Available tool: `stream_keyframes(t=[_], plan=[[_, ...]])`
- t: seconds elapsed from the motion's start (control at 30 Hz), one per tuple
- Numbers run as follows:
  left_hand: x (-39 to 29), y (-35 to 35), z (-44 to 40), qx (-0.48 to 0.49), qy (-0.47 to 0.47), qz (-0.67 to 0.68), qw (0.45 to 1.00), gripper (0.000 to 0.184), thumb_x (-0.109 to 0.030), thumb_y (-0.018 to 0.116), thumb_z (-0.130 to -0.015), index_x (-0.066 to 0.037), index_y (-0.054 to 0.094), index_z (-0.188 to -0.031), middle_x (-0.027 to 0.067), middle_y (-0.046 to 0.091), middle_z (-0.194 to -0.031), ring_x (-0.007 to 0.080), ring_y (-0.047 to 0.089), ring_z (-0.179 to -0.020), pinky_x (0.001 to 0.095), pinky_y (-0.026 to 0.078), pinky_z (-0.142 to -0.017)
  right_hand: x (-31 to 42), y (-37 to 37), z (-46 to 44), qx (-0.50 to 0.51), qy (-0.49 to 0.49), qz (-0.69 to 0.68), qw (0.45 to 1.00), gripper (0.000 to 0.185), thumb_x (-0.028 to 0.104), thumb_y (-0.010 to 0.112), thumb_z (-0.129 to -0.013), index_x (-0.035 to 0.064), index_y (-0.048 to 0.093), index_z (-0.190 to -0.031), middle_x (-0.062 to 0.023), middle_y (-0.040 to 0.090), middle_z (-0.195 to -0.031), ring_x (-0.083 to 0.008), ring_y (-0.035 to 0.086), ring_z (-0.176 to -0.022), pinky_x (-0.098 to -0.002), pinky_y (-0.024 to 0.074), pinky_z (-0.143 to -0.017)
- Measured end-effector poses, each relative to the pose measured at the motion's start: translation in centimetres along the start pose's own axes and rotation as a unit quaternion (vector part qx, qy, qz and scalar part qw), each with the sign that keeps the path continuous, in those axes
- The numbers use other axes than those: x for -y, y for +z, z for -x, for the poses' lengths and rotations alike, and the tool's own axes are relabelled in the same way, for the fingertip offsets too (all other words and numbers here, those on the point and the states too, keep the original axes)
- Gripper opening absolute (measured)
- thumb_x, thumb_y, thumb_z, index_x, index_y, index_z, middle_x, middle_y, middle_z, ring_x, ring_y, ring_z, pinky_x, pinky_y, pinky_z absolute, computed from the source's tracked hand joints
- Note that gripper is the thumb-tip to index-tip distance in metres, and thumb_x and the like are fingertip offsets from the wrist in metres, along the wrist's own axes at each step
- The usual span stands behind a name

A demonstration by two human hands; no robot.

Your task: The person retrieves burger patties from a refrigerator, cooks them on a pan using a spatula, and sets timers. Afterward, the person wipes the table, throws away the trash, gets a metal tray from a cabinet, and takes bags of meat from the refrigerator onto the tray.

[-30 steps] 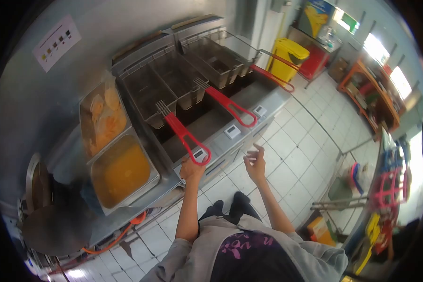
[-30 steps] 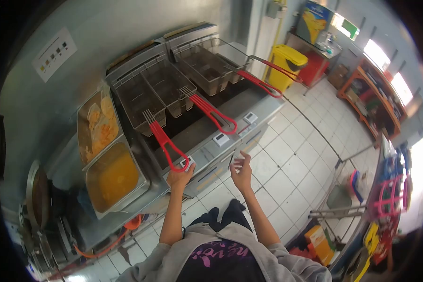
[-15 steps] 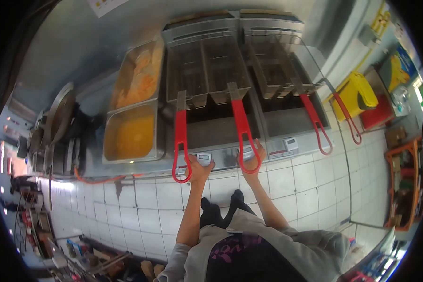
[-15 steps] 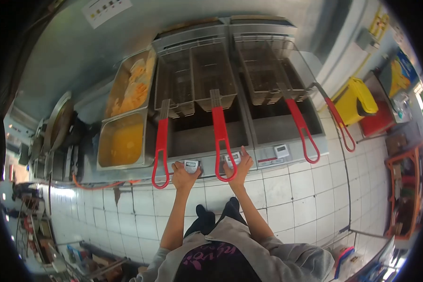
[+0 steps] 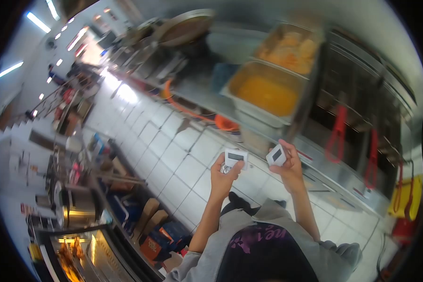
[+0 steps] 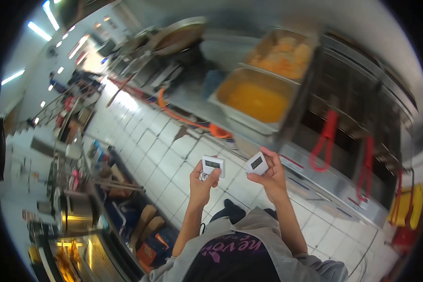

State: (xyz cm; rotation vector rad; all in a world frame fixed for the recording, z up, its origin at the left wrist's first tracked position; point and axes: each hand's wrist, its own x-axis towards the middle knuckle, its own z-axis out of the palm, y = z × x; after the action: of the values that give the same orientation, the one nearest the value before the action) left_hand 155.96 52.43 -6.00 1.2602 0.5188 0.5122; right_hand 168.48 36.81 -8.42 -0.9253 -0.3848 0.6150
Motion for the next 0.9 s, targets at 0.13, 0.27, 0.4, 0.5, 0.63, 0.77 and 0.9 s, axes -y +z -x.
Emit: stream_keyframes(t=[0.13, 0.27, 0.4, 0.5, 0.63, 0.77, 0.9], plan=[[-4.1, -8.9, 0.9, -0.095, 0.054, 0.053, 0.993, 0.027, -0.014, 0.056, -0.087, 0.001, 0.057, -0.110, 0.0060, 0.063, -0.086, 0.0104, 0.057, -0.066, 0.0209, 0.042, -0.051, -3.7, 10.5, -4.2, 0.054, 0.082, -0.025, 0.995, 0.070, -0.012, 0.067, -0.068, 0.0040, 0.033, -0.127, -0.0147, 0.051, -0.110, -0.0243, 0.060, -0.095, -0.0336, 0.0476, -0.086], [-6.5, -18.0, 1.7, -0.169, 0.122, 0.029, 0.978, 0.031, -0.018, 0.053, -0.089, 0.004, 0.056, -0.110, 0.0109, 0.064, -0.090, 0.0136, 0.062, -0.073, 0.0218, 0.044, -0.052, -7.6, 19.7, -7.8, 0.140, 0.116, -0.071, 0.981, 0.064, -0.013, 0.061, -0.073, 0.0021, 0.030, -0.127, -0.0139, 0.051, -0.109, -0.0293, 0.057, -0.102, -0.0368, 0.0467, -0.092], [-7.9, -24.7, 0.9, -0.271, 0.143, -0.010, 0.952, 0.030, -0.018, 0.054, -0.089, 0.004, 0.057, -0.109, 0.0113, 0.064, -0.088, 0.0146, 0.063, -0.072, 0.0221, 0.044, -0.050, -12.0, 26.6, -11.3, 0.205, 0.144, -0.040, 0.967, 0.063, -0.012, 0.060, -0.075, 0.0007, 0.028, -0.129, -0.0158, 0.050, -0.110, -0.0299, 0.057, -0.102, -0.0385, 0.0466, -0.092], [-9.2, -29.0, -1.0, -0.316, 0.142, -0.003, 0.938, 0.028, -0.016, 0.054, -0.089, 0.004, 0.058, -0.107, 0.0109, 0.064, -0.087, 0.0150, 0.063, -0.072, 0.0218, 0.044, -0.049, -15.1, 31.1, -14.5, 0.227, 0.183, -0.050, 0.955, 0.061, -0.010, 0.057, -0.078, 0.0008, 0.027, -0.130, -0.0168, 0.049, -0.112, -0.0307, 0.057, -0.102, -0.0397, 0.0466, -0.092], [-10.1, -35.9, -5.4, -0.377, 0.155, -0.006, 0.913, 0.028, -0.016, 0.055, -0.088, 0.004, 0.057, -0.107, 0.0109, 0.064, -0.087, 0.0142, 0.063, -0.072, 0.0214, 0.044, -0.049, -20.1, 36.8, -20.6, 0.276, 0.211, -0.071, 0.935, 0.057, -0.006, 0.055, -0.080, 0.0018, 0.029, -0.131, -0.0148, 0.048, -0.113, -0.0322, 0.056, -0.103, -0.0416, 0.0457, -0.093], [-11.6, -43.5, -10.2, -0.450, 0.160, -0.009, 0.878, 0.031, -0.018, 0.057, -0.087, 0.004, 0.056, -0.109, 0.0106, 0.064, -0.089, 0.0124, 0.062, -0.071, 0.0209, 0.042, -0.049, -25.1, 43.9, -28.1, 0.331, 0.214, -0.057, 0.917, 0.058, -0.007, 0.055, -0.080, 0.0019, 0.029, -0.130, -0.0163, 0.049, -0.113, -0.0320, 0.056, -0.103, -0.0418, 0.0451, -0.094], [-13.9, -51.4, -13.4, -0.535, 0.165, 0.010, 0.829, 0.031, -0.019, 0.058, -0.087, 0.002, 0.056, -0.110, 0.0066, 0.064, -0.092, 0.0091, 0.060, -0.073, 0.0188, 0.043, -0.049, -30.3, 52.8, -35.4, 0.398, 0.211, -0.063, 0.891, 0.059, -0.008, 0.056, -0.078, 0.0023, 0.029, -0.129, -0.0178, 0.052, -0.111, -0.0296, 0.057, -0.103, -0.0411, 0.0457, -0.092]])
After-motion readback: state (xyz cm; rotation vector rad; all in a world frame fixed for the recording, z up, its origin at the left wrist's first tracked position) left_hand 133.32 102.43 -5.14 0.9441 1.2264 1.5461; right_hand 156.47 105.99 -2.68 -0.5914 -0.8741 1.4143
